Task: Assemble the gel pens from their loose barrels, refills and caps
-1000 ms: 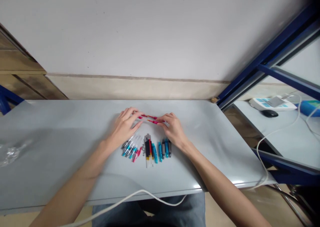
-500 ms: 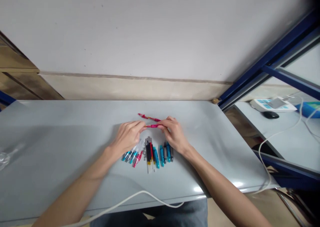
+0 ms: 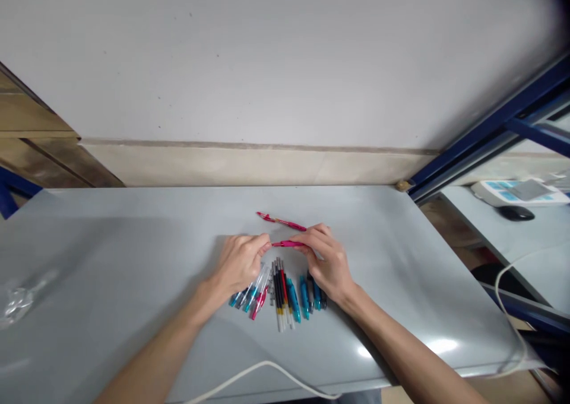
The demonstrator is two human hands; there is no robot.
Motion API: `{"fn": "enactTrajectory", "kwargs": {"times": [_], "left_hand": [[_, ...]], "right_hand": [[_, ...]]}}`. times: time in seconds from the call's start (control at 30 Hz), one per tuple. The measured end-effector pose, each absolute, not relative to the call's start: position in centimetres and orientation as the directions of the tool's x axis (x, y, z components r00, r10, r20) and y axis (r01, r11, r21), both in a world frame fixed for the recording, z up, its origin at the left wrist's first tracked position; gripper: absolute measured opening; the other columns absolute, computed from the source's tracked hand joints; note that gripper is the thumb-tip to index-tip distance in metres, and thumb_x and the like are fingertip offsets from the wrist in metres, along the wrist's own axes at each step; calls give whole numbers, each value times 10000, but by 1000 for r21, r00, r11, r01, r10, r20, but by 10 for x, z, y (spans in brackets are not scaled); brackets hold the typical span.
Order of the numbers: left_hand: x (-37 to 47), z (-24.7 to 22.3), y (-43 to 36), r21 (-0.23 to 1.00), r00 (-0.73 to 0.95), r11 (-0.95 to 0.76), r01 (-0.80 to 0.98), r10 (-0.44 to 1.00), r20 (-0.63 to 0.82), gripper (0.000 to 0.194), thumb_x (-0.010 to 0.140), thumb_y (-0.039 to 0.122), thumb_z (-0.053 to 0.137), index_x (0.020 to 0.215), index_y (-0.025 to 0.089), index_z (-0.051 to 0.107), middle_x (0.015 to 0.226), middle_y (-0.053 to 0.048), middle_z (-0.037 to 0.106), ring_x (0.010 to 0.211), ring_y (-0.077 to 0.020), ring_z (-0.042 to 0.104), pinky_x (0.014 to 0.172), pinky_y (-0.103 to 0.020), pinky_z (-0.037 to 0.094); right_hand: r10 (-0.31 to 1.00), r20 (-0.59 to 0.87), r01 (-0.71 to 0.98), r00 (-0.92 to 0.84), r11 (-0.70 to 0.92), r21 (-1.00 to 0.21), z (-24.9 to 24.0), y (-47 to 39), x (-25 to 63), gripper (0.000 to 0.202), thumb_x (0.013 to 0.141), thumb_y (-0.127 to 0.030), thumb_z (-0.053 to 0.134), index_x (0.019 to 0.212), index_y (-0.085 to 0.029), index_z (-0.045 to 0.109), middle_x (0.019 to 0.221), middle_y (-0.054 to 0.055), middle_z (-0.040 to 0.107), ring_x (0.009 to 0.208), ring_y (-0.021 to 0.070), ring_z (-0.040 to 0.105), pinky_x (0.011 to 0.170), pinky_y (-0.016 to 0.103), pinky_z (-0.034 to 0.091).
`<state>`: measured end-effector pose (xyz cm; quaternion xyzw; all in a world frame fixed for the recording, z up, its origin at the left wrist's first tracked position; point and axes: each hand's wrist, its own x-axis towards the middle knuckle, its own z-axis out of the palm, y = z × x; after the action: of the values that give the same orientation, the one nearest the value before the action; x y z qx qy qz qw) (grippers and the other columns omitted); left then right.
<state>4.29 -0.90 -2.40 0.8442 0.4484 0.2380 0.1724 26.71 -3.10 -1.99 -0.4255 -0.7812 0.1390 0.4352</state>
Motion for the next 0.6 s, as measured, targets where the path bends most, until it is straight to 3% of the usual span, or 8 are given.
{"fn": "enactTrajectory", "kwargs": {"times": [0.1,0.27,0.43,0.53,0.6], "left_hand": [[39,-27,-5,501,454,-531,684,847,277,217,844,34,440,741,208,520,658,22,568,598,-147,499,592,-278,295],[35,-27,0,490,414,-520,700,854,315,275,804,-25,423,776,197,583,835,-11,641,795,-164,583,664,-274,374],[37,-28,-2,492,447,-556,670,831,331,323,793,-43,435,850,200,641,834,-2,684,773,-160,621,673,-276,416],[37,-27,-3,492,480,-598,633,801,357,364,789,-55,440,926,206,654,872,-7,719,789,-165,661,682,-275,444],[38,-25,-4,474,499,-623,622,782,373,347,813,-46,449,933,207,654,880,-14,729,801,-170,673,693,-276,454]], "right_hand": [[818,493,571,-296,565,-595,-18,-31,265,260,1005,-191,557,1213,-271,690,991,62,714,931,256,542,826,420,425],[909,350,595,-226,413,-689,-18,-31,259,255,1044,-250,476,1005,-220,726,793,52,692,836,246,547,803,418,439],[900,411,474,-145,428,-770,-16,-33,258,148,986,-181,556,966,-237,691,969,57,701,959,250,584,867,421,479],[902,403,517,-153,421,-746,-15,-34,257,138,986,-268,592,1097,-244,670,1068,79,698,1022,271,586,904,450,474],[912,365,560,-187,404,-723,-16,-34,257,171,1008,-326,562,1088,-239,686,987,80,720,956,272,599,881,453,469]]}}
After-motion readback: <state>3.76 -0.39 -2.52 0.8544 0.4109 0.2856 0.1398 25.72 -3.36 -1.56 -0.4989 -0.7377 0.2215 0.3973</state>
